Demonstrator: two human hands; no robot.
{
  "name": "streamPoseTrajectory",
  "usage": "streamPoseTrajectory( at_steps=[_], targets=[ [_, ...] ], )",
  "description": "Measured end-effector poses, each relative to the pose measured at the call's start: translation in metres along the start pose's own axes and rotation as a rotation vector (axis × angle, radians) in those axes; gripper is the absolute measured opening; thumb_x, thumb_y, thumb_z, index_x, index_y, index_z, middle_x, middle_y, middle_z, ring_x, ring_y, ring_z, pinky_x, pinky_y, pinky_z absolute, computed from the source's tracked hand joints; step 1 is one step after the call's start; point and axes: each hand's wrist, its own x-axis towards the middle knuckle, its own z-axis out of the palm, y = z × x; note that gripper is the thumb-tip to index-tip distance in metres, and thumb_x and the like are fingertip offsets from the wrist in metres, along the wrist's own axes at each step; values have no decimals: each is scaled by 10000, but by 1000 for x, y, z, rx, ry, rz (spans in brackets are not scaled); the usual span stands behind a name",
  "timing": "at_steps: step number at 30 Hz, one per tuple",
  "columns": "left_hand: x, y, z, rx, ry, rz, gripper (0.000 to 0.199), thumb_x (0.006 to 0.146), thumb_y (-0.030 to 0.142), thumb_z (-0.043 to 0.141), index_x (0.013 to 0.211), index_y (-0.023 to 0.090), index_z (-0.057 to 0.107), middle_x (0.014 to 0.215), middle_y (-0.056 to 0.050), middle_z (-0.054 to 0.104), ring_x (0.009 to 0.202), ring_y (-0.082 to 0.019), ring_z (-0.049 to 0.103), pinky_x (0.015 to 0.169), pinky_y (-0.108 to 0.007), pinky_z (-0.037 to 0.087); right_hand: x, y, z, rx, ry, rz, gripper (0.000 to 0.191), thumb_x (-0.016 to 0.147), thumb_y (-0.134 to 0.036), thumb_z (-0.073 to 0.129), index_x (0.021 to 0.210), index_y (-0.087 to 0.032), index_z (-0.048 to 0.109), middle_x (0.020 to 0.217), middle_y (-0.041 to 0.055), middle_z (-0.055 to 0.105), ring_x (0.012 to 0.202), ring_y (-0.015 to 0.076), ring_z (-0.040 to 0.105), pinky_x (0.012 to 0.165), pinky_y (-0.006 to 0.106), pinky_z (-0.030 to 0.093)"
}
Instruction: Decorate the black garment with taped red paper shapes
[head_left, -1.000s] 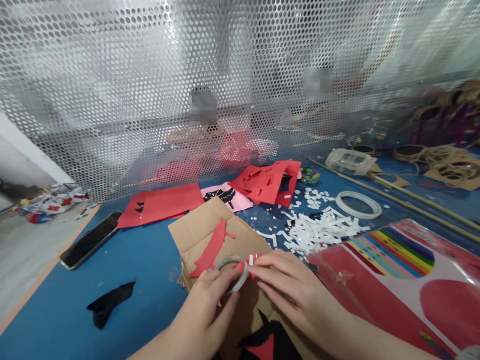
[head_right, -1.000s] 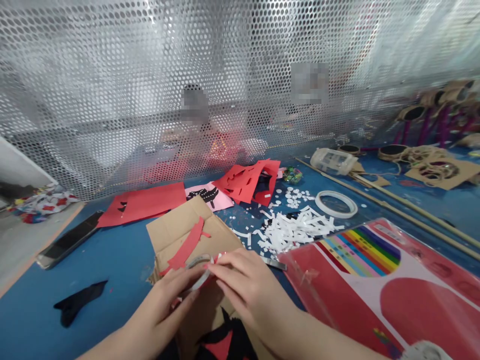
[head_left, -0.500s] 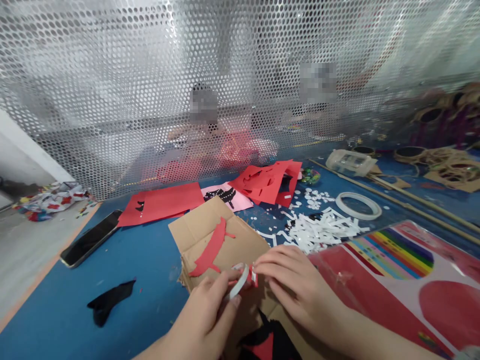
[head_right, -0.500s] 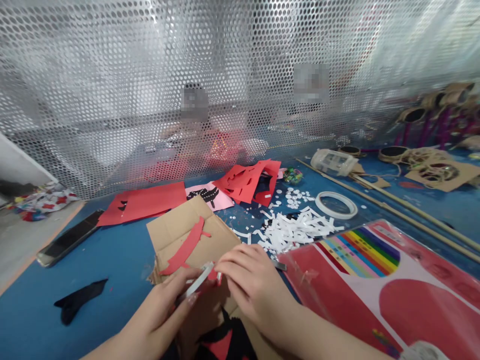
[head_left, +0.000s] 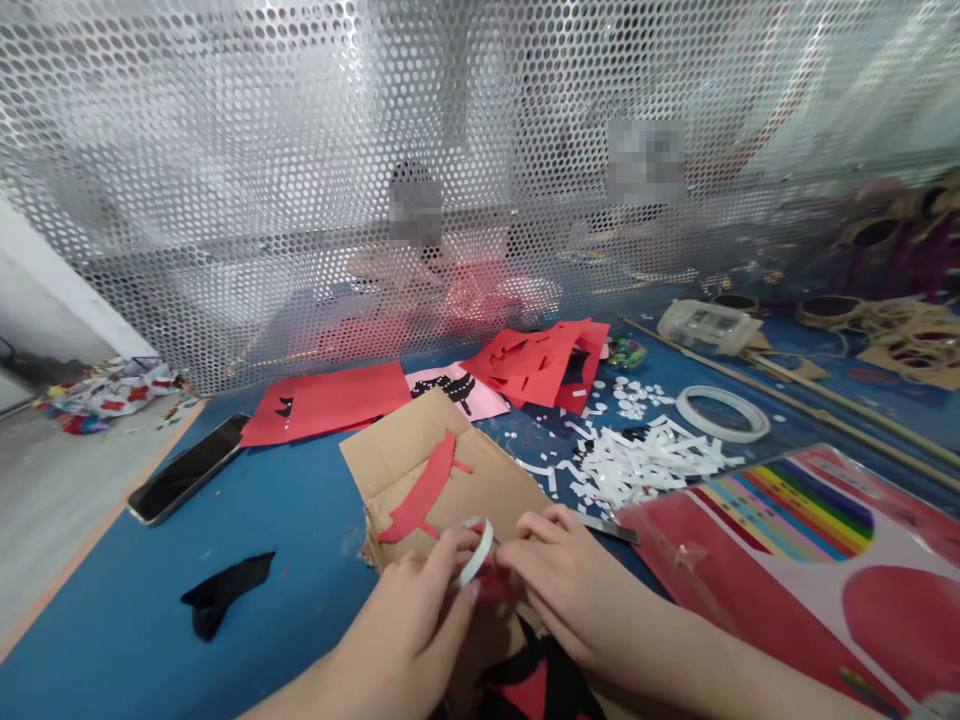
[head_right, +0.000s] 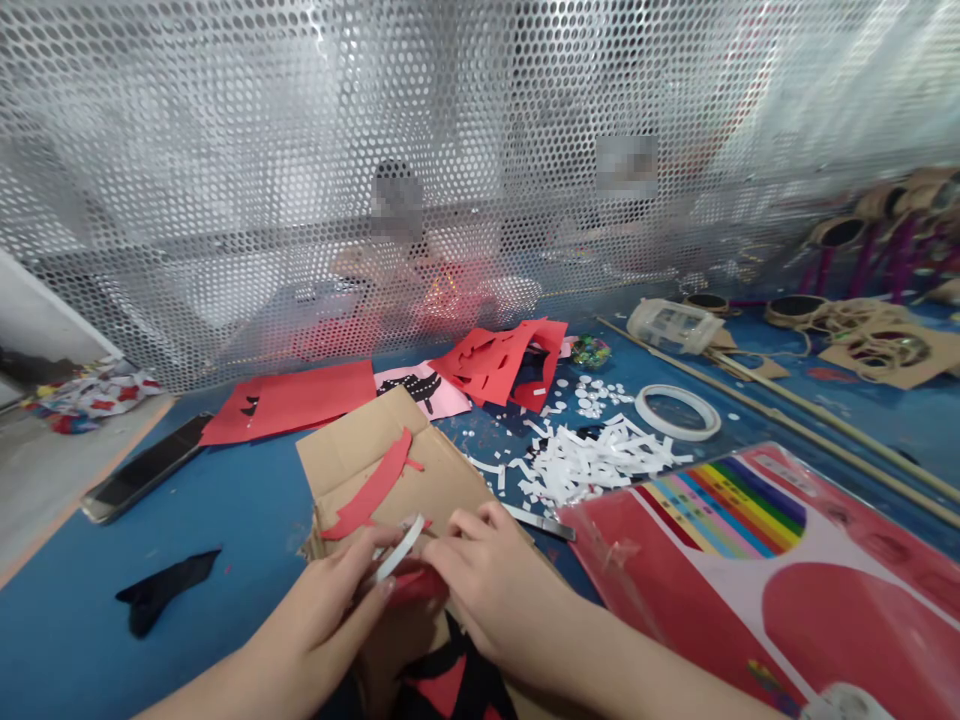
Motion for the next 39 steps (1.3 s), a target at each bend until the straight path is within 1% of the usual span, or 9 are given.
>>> streamPoseTrajectory(
  at_steps=[7, 12, 17, 21, 24, 28, 31, 34, 39],
  targets=[
    [1, 4, -27, -97, 160, -88, 200, 918, 216, 363, 1043, 241, 517, 794, 24, 657, 683, -150, 616, 623, -239, 455, -1, 3, 8, -8, 31, 18, 158, 864, -76, 476, 928, -193, 562, 815, 4, 579, 797, 173, 441, 681, 293, 258],
    [2, 2, -34, -393, 242, -168, 255, 906, 260, 399, 1130, 224, 516, 896, -6, 690, 876, -169, 614, 777, -264, 442, 0, 2, 19, -14, 98, 28, 95, 838, -110, 588, 842, -205, 589, 878, -14, 583, 825, 155, 456, 698, 285, 255],
    [4, 7, -37, -532, 251, -287, 335, 899, 320, 433, 1200, 186, 490, 903, -41, 695, 597, -126, 513, 538, -218, 372, -1, 1, 21, -1, 136, 40, 127, 828, -76, 547, 829, -197, 586, 817, 3, 557, 793, 159, 466, 667, 275, 255],
    [4, 8, -34, -636, 264, -277, 325, 881, 316, 476, 1184, 203, 508, 1040, -57, 668, 634, -123, 523, 637, -234, 413, 1, -1, 17, 38, 166, 43, 190, 819, -41, 472, 884, -186, 576, 849, 18, 580, 789, 175, 473, 682, 291, 283],
    [1, 8, -28, -652, 235, -253, 346, 885, 299, 476, 1224, 233, 494, 1219, -57, 584, 853, -163, 575, 811, -271, 412, 2, -3, 11, 63, 218, 61, 235, 850, -27, 385, 873, -178, 563, 832, 24, 593, 763, 179, 472, 680, 302, 304],
    [-7, 11, -18, -651, 142, -209, 382, 948, 301, 352, 1328, 271, 372, 1350, -56, 474, 1083, -189, 511, 893, -280, 396, 0, -4, 0, 94, 340, 47, 204, 902, -87, 372, 974, -179, 539, 871, 32, 589, 793, 181, 482, 696, 309, 351],
    [-12, 14, -11, -621, 46, -100, 441, 956, 271, 350, 1377, 302, 224, 1328, -75, 497, 953, -155, 582, 862, -271, 438, -3, -10, -9, 119, 446, 26, 211, 918, -124, 396, 1081, -172, 521, 954, 48, 569, 885, 172, 500, 763, 299, 398],
    [-14, 13, -6, -533, 17, 15, 471, 958, 239, 347, 1378, 337, 157, 1186, -65, 609, 785, -125, 622, 846, -283, 461, -7, -19, -17, 136, 552, 14, 236, 914, -110, 415, 1115, -158, 528, 987, 54, 551, 923, 145, 518, 785, 241, 433],
    [-13, 5, 5, -454, -88, 88, 647, 949, 256, 353, 1422, 293, -88, 966, -92, 672, 640, -150, 637, 647, -287, 532, -9, -30, -20, 131, 522, -101, 273, 906, -79, 409, 1144, -119, 537, 1021, 93, 547, 923, 162, 539, 780, 259, 471]
  ],
)
